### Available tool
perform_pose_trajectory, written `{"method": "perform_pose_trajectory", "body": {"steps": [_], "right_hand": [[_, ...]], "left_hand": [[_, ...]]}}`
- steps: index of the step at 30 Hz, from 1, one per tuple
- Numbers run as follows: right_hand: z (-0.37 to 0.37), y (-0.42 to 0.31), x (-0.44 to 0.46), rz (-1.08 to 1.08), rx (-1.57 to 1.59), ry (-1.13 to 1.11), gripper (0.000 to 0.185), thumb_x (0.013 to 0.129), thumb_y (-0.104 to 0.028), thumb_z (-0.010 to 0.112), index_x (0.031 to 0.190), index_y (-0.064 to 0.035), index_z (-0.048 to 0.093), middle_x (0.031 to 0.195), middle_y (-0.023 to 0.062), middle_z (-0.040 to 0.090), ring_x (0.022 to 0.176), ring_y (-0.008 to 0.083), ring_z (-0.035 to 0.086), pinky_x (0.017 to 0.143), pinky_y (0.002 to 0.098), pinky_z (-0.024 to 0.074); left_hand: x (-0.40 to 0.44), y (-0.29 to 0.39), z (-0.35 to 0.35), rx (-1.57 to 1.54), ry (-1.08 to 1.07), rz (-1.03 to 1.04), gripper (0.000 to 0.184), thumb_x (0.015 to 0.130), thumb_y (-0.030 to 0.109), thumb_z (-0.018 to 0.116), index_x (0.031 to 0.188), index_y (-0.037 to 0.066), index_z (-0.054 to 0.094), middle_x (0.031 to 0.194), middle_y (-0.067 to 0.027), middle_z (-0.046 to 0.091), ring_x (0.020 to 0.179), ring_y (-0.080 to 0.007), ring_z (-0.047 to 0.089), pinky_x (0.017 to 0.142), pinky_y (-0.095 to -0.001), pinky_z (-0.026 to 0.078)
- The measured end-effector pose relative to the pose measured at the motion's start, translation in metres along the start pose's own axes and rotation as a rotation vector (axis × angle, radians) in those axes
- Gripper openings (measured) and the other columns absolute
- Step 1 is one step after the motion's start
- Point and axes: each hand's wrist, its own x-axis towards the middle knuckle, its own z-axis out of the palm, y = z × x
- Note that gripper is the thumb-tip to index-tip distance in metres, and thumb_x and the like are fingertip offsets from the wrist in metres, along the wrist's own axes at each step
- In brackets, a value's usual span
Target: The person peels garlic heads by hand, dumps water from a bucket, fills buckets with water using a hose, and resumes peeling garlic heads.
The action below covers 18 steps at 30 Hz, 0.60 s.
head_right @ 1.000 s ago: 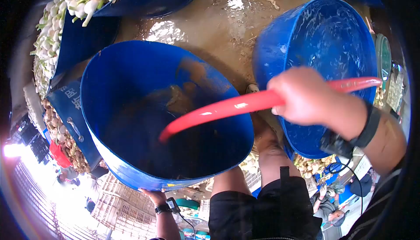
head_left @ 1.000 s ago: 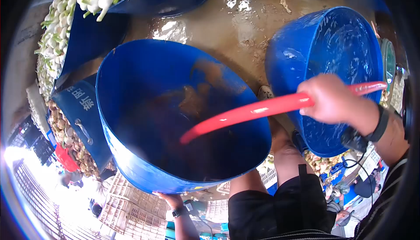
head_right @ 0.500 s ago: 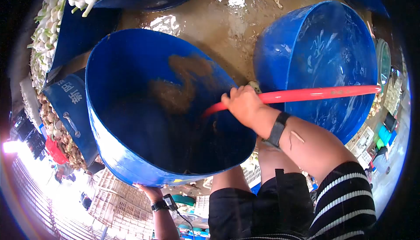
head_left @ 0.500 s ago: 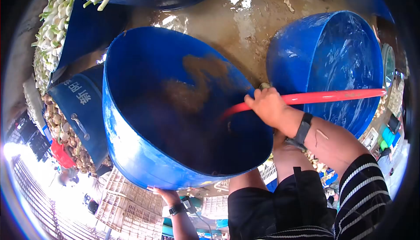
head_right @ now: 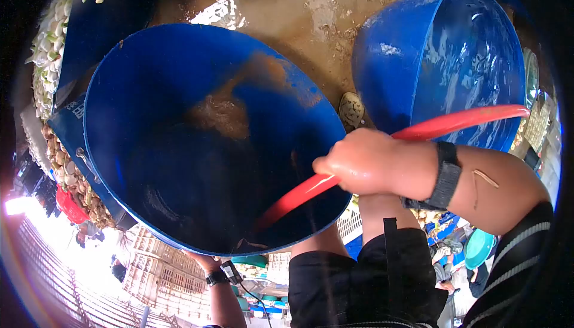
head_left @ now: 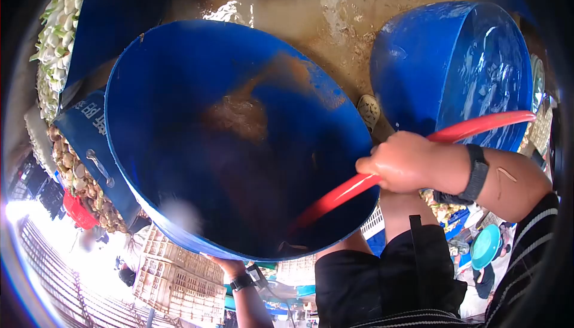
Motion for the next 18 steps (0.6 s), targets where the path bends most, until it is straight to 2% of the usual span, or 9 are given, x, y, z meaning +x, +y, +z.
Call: {"method": "perform_pose_trajectory", "body": {"steps": [3, 4, 7, 9, 11, 14, 16, 17, 18], "right_hand": [[-0.001, -0.018, 0.000, 0.027, 0.187, 0.092, 0.025, 0.068, -0.018, 0.065, 0.089, -0.0128, 0.055, 0.073, 0.0128, 0.060, 0.069, 0.0342, 0.060, 0.061, 0.0443, 0.0471], [-0.004, -0.020, 0.002, 0.024, 0.187, 0.096, 0.025, 0.068, -0.018, 0.065, 0.089, -0.0128, 0.055, 0.073, 0.0128, 0.060, 0.069, 0.0342, 0.060, 0.061, 0.0443, 0.0471], [-0.015, -0.025, 0.006, 0.127, 0.315, 0.209, 0.022, 0.073, -0.019, 0.064, 0.091, -0.0114, 0.056, 0.075, 0.0142, 0.062, 0.074, 0.0340, 0.060, 0.063, 0.0437, 0.0464], [-0.024, -0.023, 0.007, 0.158, 0.420, 0.386, 0.024, 0.073, -0.023, 0.066, 0.092, -0.0116, 0.056, 0.075, 0.0142, 0.061, 0.074, 0.0345, 0.060, 0.062, 0.0434, 0.0456], [-0.038, -0.021, 0.003, 0.168, 0.446, 0.381, 0.029, 0.072, -0.025, 0.068, 0.094, -0.0103, 0.055, 0.075, 0.0143, 0.061, 0.074, 0.0345, 0.060, 0.063, 0.0431, 0.0449], [-0.043, -0.024, -0.003, 0.196, 0.402, 0.369, 0.029, 0.072, -0.025, 0.068, 0.093, -0.0098, 0.056, 0.074, 0.0144, 0.061, 0.074, 0.0345, 0.060, 0.063, 0.0433, 0.0449], [-0.042, -0.025, -0.011, 0.133, 0.390, 0.287, 0.029, 0.071, -0.026, 0.068, 0.091, -0.0091, 0.056, 0.074, 0.0145, 0.061, 0.074, 0.0344, 0.060, 0.063, 0.0438, 0.0450], [-0.046, -0.026, -0.014, 0.134, 0.388, 0.290, 0.029, 0.071, -0.026, 0.068, 0.091, -0.0091, 0.056, 0.074, 0.0145, 0.061, 0.074, 0.0344, 0.060, 0.063, 0.0438, 0.0450], [-0.051, -0.027, -0.019, 0.136, 0.331, 0.217, 0.030, 0.071, -0.027, 0.068, 0.092, -0.0086, 0.057, 0.074, 0.0145, 0.061, 0.074, 0.0344, 0.060, 0.063, 0.0440, 0.0453]], "left_hand": [[-0.009, 0.006, 0.025, 0.205, 0.114, 0.057, 0.080, 0.082, 0.070, 0.025, 0.141, 0.017, 0.013, 0.145, -0.0072, 0.017, 0.132, -0.0280, 0.019, 0.109, -0.0440, 0.016], [-0.006, 0.004, 0.018, 0.161, 0.047, 0.034, 0.080, 0.082, 0.069, 0.025, 0.141, 0.017, 0.013, 0.146, -0.0071, 0.016, 0.133, -0.0274, 0.017, 0.109, -0.0437, 0.015], [0.000, -0.010, -0.021, 0.076, 0.086, 0.023, 0.079, 0.083, 0.067, 0.026, 0.142, 0.016, 0.012, 0.146, -0.0069, 0.015, 0.134, -0.0267, 0.015, 0.110, -0.0434, 0.013], [0.000, -0.014, -0.026, 0.115, 0.119, 0.016, 0.081, 0.082, 0.069, 0.024, 0.141, 0.015, 0.014, 0.145, -0.0088, 0.017, 0.132, -0.0287, 0.019, 0.108, -0.0440, 0.016], [-0.001, -0.015, -0.027, 0.154, 0.152, 0.010, 0.084, 0.081, 0.071, 0.023, 0.141, 0.014, 0.016, 0.145, -0.0108, 0.020, 0.131, -0.0306, 0.022, 0.107, -0.0445, 0.019], [-0.003, -0.015, -0.014, 0.239, 0.220, 0.054, 0.086, 0.080, 0.072, 0.023, 0.142, 0.013, 0.010, 0.147, -0.0115, 0.013, 0.133, -0.0305, 0.018, 0.108, -0.0456, 0.016], [-0.016, -0.002, 0.034, 0.420, 0.576, 0.155, 0.075, 0.088, 0.060, 0.025, 0.142, 0.012, 0.003, 0.148, -0.0110, 0.004, 0.135, -0.0267, 0.011, 0.110, -0.0444, 0.005], [-0.017, 0.005, 0.040, 0.418, 0.574, 0.156, 0.075, 0.088, 0.060, 0.025, 0.142, 0.012, 0.003, 0.148, -0.0110, 0.004, 0.135, -0.0267, 0.011, 0.110, -0.0444, 0.005], [-0.015, 0.011, 0.045, 0.519, 0.583, 0.019, 0.074, 0.089, 0.057, 0.026, 0.142, 0.011, 0.002, 0.147, -0.0123, 0.001, 0.135, -0.0269, 0.011, 0.110, -0.0445, 0.007]]}}
